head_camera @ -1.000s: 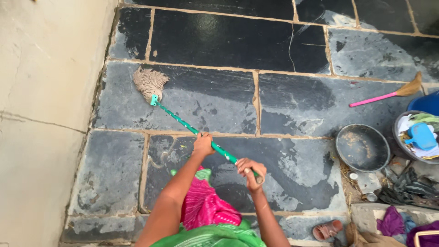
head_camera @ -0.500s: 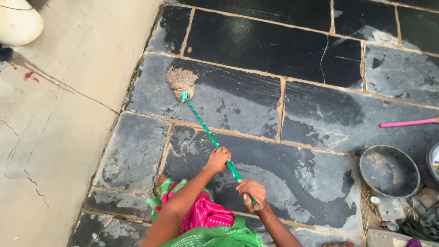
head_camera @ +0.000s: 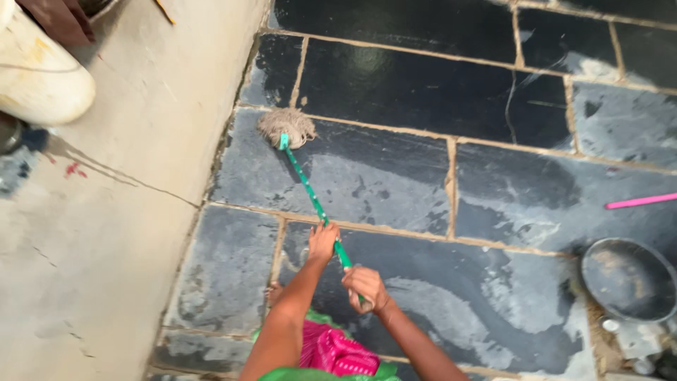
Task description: The person mops a dark tiled floor with a mop, moving it across the surface and reaching into corners and along the base of walls.
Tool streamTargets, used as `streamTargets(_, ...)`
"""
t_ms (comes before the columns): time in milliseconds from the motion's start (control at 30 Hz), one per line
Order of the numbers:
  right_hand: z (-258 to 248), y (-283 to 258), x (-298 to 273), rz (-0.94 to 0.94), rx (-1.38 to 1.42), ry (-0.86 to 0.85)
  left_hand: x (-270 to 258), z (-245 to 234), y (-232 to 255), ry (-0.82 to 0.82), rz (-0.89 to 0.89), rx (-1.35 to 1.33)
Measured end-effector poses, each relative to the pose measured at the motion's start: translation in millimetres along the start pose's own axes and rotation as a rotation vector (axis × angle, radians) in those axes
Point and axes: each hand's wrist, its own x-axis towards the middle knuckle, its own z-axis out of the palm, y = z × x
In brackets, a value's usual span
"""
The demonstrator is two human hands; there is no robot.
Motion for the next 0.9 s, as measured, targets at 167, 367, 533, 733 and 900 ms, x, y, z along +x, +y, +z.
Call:
streamTargets(167,66,71,65,-0.046,-0.116,-0.083,54,-52,-82,0.012,0.027,0.048)
streamTargets(367,135,142,145,0.033,-0.217,-0.063,126,-115,-160,-0.092,-0.011,0.08)
streamTargets(533,147,182,205,0.029,-0.212,-0.057,172,-136,-192,-0.026,0.012,0.04)
streamTargets(733,119,227,264,0.016,-0.142,0.008,238,-152,-187,-0.019,-0.053,-0.09)
streamTargets(900,103,300,310,-0.015,-0.075,-0.005,307,-164,-181,-0.036,-0.15,-0.138)
